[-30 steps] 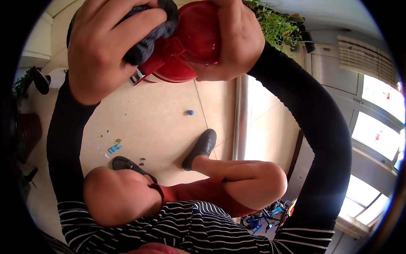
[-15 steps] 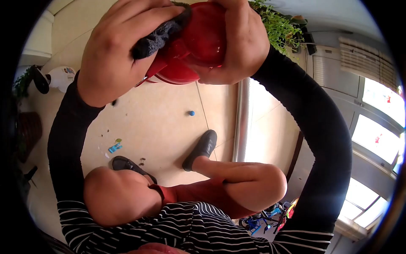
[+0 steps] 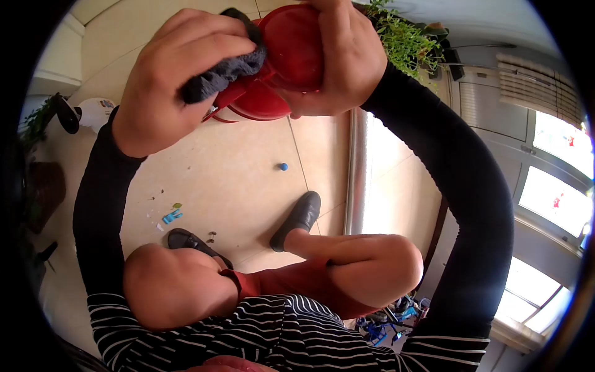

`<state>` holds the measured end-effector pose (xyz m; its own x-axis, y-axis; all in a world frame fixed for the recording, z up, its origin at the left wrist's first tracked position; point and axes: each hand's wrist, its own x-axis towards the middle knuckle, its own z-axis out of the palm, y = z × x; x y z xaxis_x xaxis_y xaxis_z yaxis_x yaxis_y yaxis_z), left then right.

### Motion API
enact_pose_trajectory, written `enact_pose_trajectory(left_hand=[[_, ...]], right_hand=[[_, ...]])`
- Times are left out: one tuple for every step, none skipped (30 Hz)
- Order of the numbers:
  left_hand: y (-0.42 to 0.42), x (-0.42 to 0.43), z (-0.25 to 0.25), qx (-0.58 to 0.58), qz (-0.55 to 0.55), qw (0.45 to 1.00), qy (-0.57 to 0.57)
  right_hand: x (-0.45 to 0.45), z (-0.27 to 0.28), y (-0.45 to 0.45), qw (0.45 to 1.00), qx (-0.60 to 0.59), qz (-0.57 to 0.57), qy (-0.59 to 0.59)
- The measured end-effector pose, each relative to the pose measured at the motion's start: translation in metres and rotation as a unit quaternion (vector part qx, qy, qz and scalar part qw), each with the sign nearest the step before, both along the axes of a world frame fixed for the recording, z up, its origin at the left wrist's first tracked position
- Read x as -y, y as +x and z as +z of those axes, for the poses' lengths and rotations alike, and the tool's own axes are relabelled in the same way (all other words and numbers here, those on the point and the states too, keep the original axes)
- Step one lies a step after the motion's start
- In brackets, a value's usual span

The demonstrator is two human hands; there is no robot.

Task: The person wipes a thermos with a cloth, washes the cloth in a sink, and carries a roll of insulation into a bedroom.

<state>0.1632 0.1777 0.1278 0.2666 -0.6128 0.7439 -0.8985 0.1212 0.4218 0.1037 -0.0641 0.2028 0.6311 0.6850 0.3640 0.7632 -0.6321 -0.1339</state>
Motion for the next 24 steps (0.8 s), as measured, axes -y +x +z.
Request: enact_pose_trajectory(left_hand=[[-0.002,-0.003,0.003,-0.021,-0.021,0.999,0.016],[-0.002,-0.007,0.01,-0.157,-0.042,0.985,0.055],[-0.002,-0.011,0.019,-0.289,-0.059,0.951,0.093],[-0.005,-0.015,0.022,-0.324,-0.051,0.94,0.092],[-0.007,-0.019,0.026,-0.358,-0.044,0.928,0.088],[-0.01,-0.024,0.025,-0.296,-0.017,0.954,0.047],[-0.014,-0.028,0.027,-0.229,0.008,0.973,0.006],[-0.021,-0.033,0.031,-0.194,0.045,0.98,0.002],[-0.028,-0.04,0.039,-0.13,0.091,0.987,0.022],[-0.04,-0.044,0.05,-0.115,0.131,0.984,0.042],[-0.051,-0.045,0.059,-0.099,0.171,0.978,0.064],[-0.06,-0.043,0.066,-0.082,0.184,0.975,0.092],[-0.069,-0.04,0.069,-0.063,0.197,0.971,0.119],[-0.077,-0.036,0.071,-0.043,0.212,0.965,0.145],[-0.085,-0.029,0.07,-0.029,0.208,0.959,0.189],[-0.091,-0.021,0.062,-0.001,0.215,0.954,0.208],[-0.095,-0.013,0.053,0.03,0.225,0.947,0.227],[-0.099,-0.01,0.047,0.041,0.239,0.94,0.24],[-0.102,-0.01,0.043,0.052,0.254,0.933,0.252],[-0.102,-0.011,0.04,0.073,0.258,0.929,0.256],[-0.104,-0.012,0.036,0.073,0.264,0.927,0.257],[-0.106,-0.013,0.032,0.071,0.268,0.926,0.258],[-0.107,-0.013,0.03,0.068,0.269,0.926,0.257],[-0.108,-0.012,0.029,0.072,0.271,0.926,0.253]], right_hand=[[0.0,-0.002,-0.002,1.0,0.001,-0.004,0.007],[0.001,-0.003,-0.003,1.0,0.002,-0.007,0.013],[0.0,-0.003,-0.006,1.0,-0.004,-0.028,0.006],[-0.001,-0.003,-0.007,0.999,-0.01,-0.047,0.001],[-0.001,-0.002,-0.008,0.999,-0.022,-0.048,0.006],[0.0,-0.001,-0.008,0.998,-0.032,-0.05,0.011],[0.001,0.001,-0.008,0.998,-0.041,-0.052,0.017],[-0.001,0.005,-0.009,0.997,-0.046,-0.062,0.014],[-0.006,0.01,-0.011,0.996,-0.051,-0.07,0.013],[-0.007,0.01,-0.012,0.995,-0.057,-0.082,0.01],[-0.009,0.011,-0.013,0.994,-0.063,-0.094,0.007],[-0.008,0.009,-0.015,0.991,-0.071,-0.111,0.001],[-0.008,0.008,-0.016,0.989,-0.079,-0.128,-0.004],[-0.013,0.011,-0.022,0.98,-0.088,-0.175,-0.033],[-0.018,0.007,-0.026,0.979,-0.08,-0.188,-0.013],[-0.023,0.001,-0.029,0.977,-0.073,-0.199,0.006],[-0.03,-0.001,-0.032,0.976,-0.062,-0.208,0.026],[-0.045,0.001,-0.038,0.971,0.009,-0.233,0.061],[-0.045,-0.001,-0.038,0.964,0.008,-0.26,0.054],[-0.044,-0.007,-0.038,0.957,0.007,-0.287,0.046],[-0.043,-0.012,-0.037,0.949,0.004,-0.313,0.037],[-0.044,-0.017,-0.034,0.944,0.026,-0.325,0.058],[-0.042,-0.017,-0.033,0.955,0.036,-0.289,0.059],[-0.04,-0.015,-0.035,0.964,0.045,-0.255,0.058]])
